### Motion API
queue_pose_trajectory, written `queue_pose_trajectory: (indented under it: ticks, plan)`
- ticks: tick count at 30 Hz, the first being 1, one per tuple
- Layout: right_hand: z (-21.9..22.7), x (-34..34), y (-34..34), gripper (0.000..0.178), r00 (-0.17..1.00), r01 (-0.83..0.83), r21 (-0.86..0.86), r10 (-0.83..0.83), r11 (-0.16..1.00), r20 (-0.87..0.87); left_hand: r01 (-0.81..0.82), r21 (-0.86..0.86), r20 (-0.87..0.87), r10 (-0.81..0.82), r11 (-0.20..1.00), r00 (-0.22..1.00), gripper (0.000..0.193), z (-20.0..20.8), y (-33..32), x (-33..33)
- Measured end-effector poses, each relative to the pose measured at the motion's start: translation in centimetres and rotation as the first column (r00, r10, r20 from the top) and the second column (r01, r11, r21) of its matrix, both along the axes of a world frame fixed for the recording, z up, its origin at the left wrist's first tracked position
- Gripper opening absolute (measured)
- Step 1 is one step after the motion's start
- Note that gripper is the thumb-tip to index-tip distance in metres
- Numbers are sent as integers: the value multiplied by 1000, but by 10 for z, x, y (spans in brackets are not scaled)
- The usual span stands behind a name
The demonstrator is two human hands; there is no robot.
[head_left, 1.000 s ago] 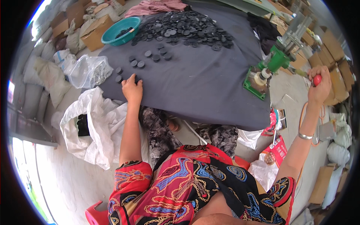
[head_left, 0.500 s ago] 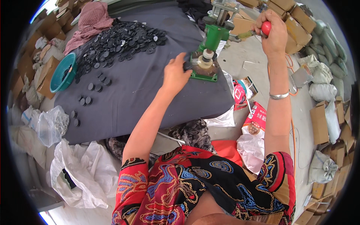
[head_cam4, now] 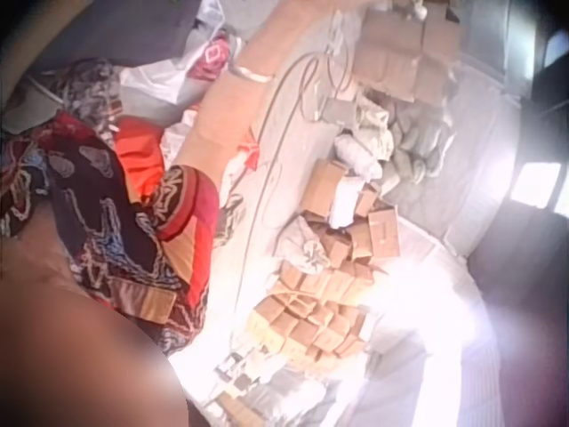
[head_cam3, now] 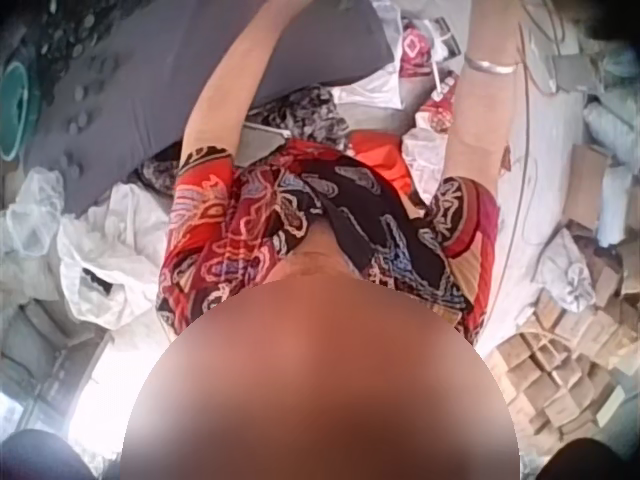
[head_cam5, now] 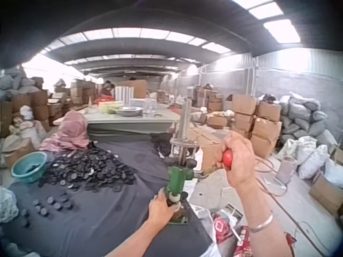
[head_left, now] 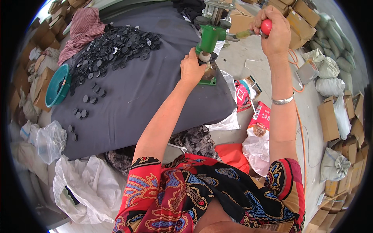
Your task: The person picks up a black plastic piece, places it into a green press machine, and pulls the lever to press it. They repeat this process one at a time, occasionally moving pieces on the table to organize them.
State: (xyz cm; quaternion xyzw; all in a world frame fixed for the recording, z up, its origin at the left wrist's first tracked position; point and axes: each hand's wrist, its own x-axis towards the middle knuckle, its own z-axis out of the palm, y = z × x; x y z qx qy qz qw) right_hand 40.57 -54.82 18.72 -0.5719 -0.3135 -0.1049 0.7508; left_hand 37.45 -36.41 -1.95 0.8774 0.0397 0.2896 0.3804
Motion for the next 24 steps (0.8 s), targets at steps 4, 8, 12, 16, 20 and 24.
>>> queue_pose_trajectory:
  ticks: [4, 8, 12, 16, 20, 24]
  plan:
    - [-3, -8, 0, 21, 1000, 8, -4, -8, 1000, 26, 1, -116, -14, -2, 993, 1000, 73, -6, -1, 7]
    - [-20, -25, -2, 24, 986, -45, -37, 51, 998, 160, 32, -213, -42, -42, 976, 998, 78, -5, -2, 5]
    - [-86, -56, -6, 22, 933, -4, 8, 1, 1000, 360, 48, -166, 8, -47, 985, 999, 80, -6, 8, -6]
    - [-150, -57, -5, 19, 820, 72, -77, -15, 994, 572, 39, -147, 73, -29, 988, 997, 69, 2, 41, -52]
    - [-169, -56, -32, 15, 892, 331, -206, -234, 921, 386, -123, -156, 214, 155, 980, 965, 50, 11, 93, -137]
    - [-112, -49, -29, 17, 912, 58, -117, -5, 991, 411, -655, 70, 406, 579, 752, 707, 44, 2, 186, -237]
